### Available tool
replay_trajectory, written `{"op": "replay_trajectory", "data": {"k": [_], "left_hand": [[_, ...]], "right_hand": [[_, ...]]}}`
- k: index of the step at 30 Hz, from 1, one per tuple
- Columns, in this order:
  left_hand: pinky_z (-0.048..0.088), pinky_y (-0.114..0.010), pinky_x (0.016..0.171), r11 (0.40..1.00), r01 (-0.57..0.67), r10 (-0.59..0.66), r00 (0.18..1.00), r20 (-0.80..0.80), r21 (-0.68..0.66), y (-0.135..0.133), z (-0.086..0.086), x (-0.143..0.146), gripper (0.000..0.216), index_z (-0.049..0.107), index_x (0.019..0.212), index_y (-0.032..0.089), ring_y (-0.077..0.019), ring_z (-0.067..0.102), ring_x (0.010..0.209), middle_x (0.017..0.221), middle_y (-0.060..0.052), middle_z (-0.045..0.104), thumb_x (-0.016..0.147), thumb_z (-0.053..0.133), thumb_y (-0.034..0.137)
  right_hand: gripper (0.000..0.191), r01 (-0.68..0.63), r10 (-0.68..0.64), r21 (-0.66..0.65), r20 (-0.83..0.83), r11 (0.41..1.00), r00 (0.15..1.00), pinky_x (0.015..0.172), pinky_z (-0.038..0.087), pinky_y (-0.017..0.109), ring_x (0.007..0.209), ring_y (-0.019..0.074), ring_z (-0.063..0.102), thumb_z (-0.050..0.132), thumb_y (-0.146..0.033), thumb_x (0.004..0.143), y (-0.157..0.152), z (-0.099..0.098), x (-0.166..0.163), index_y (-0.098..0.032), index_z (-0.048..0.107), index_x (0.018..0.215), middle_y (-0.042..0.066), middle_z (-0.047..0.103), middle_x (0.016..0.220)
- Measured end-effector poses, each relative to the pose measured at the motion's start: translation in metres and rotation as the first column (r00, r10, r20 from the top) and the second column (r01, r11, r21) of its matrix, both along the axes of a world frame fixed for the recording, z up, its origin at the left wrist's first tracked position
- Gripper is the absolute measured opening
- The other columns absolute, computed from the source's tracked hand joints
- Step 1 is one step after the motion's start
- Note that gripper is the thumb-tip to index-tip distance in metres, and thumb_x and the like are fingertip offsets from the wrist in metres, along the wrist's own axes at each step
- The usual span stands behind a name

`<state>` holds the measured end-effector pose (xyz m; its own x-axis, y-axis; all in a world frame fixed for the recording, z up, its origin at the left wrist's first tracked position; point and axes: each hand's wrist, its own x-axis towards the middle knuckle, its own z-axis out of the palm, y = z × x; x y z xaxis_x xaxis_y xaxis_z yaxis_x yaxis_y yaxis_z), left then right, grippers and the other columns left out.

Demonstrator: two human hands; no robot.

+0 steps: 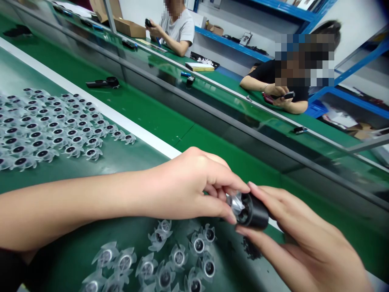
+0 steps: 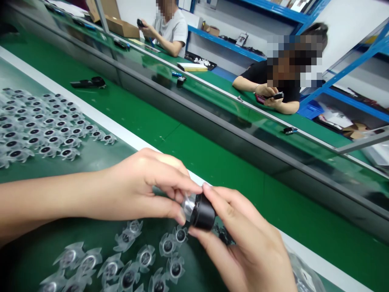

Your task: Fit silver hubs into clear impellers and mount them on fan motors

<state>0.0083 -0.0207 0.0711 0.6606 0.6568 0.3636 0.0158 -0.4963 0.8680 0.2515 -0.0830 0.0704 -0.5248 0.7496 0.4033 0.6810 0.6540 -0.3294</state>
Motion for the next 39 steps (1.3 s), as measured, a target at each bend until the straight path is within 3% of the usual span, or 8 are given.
{"op": "replay_trajectory", "data": {"k": [7,13,19,27,29,33,36,39], "left_hand": [[0.063,-0.023,0.075,0.958,0.029,-0.020,0.999,0.034,-0.286,-0.002,-0.006,0.002,0.049,0.070,0.118,0.016,-0.0145,0.072,0.082,0.086,0.000,0.068,0.071,0.085,0.016],[0.061,-0.024,0.069,0.738,0.134,-0.038,0.987,0.159,-0.661,0.001,-0.012,0.005,0.065,0.070,0.114,0.018,-0.0119,0.070,0.072,0.083,0.002,0.068,0.054,0.092,0.010],[0.058,-0.021,0.064,0.692,0.127,-0.048,0.990,0.131,-0.710,0.001,-0.010,0.007,0.069,0.071,0.109,0.019,-0.0100,0.068,0.067,0.080,0.003,0.069,0.046,0.095,0.007],[0.059,-0.018,0.069,0.468,0.355,-0.134,0.934,0.332,-0.810,0.008,-0.010,0.006,0.058,0.071,0.097,0.017,-0.0077,0.071,0.068,0.082,0.005,0.070,0.047,0.092,-0.003],[0.060,-0.018,0.071,0.464,0.358,-0.165,0.934,0.318,-0.810,0.009,-0.008,0.005,0.052,0.071,0.096,0.017,-0.0078,0.071,0.071,0.080,0.004,0.072,0.052,0.092,-0.002],[0.059,-0.020,0.069,0.549,0.354,-0.211,0.935,0.284,-0.758,0.010,-0.013,0.006,0.060,0.070,0.102,0.020,-0.0104,0.071,0.078,0.088,0.001,0.073,0.050,0.094,0.003],[0.060,-0.022,0.072,0.508,0.395,-0.239,0.918,0.315,-0.765,0.009,-0.023,0.009,0.074,0.068,0.112,0.023,-0.0140,0.073,0.089,0.105,-0.002,0.074,0.045,0.097,0.008],[0.061,-0.023,0.070,0.456,0.417,-0.246,0.908,0.339,-0.786,0.007,-0.031,0.012,0.074,0.066,0.104,0.021,-0.0143,0.074,0.083,0.096,0.000,0.075,0.040,0.100,0.011]], "right_hand": [[0.038,-0.004,0.001,-0.089,-0.038,0.996,0.999,0.090,0.056,0.018,0.102,0.0147,0.070,0.070,-0.040,0.094,0.001,0.000,-0.005,-0.031,0.059,0.130,0.001,0.071,0.116],[0.039,0.005,-0.005,-0.006,-0.011,1.000,1.000,0.089,0.057,0.021,0.106,0.0172,0.070,0.066,-0.033,0.096,-0.003,-0.001,-0.005,-0.030,0.057,0.134,0.005,0.069,0.121],[0.046,-0.030,0.022,-0.131,-0.068,0.991,0.997,0.090,0.057,0.020,0.103,0.0165,0.070,0.075,-0.041,0.089,-0.003,0.001,-0.003,-0.034,0.058,0.131,0.000,0.071,0.116],[0.047,0.020,-0.053,-0.164,-0.202,0.986,0.978,0.076,0.060,0.020,0.096,0.0179,0.071,0.074,-0.049,0.088,-0.010,0.008,-0.002,-0.043,0.060,0.133,0.000,0.070,0.118],[0.048,0.017,-0.054,-0.171,-0.218,0.985,0.974,0.075,0.060,0.021,0.094,0.0181,0.071,0.076,-0.048,0.087,-0.009,0.009,-0.002,-0.043,0.061,0.132,0.000,0.071,0.116],[0.051,-0.047,0.006,-0.172,-0.229,0.984,0.973,0.081,0.060,0.020,0.097,0.0178,0.073,0.077,-0.052,0.084,-0.006,0.011,-0.005,-0.042,0.063,0.132,-0.001,0.074,0.115],[0.052,-0.056,0.027,-0.138,-0.203,0.989,0.979,0.093,0.059,0.022,0.104,0.0189,0.074,0.078,-0.052,0.083,-0.006,0.011,-0.009,-0.040,0.064,0.132,-0.002,0.076,0.117],[0.052,-0.044,0.029,-0.086,-0.169,0.995,0.985,0.095,0.058,0.022,0.107,0.0204,0.074,0.078,-0.053,0.082,-0.009,0.007,-0.011,-0.038,0.066,0.130,-0.001,0.077,0.118]]}}
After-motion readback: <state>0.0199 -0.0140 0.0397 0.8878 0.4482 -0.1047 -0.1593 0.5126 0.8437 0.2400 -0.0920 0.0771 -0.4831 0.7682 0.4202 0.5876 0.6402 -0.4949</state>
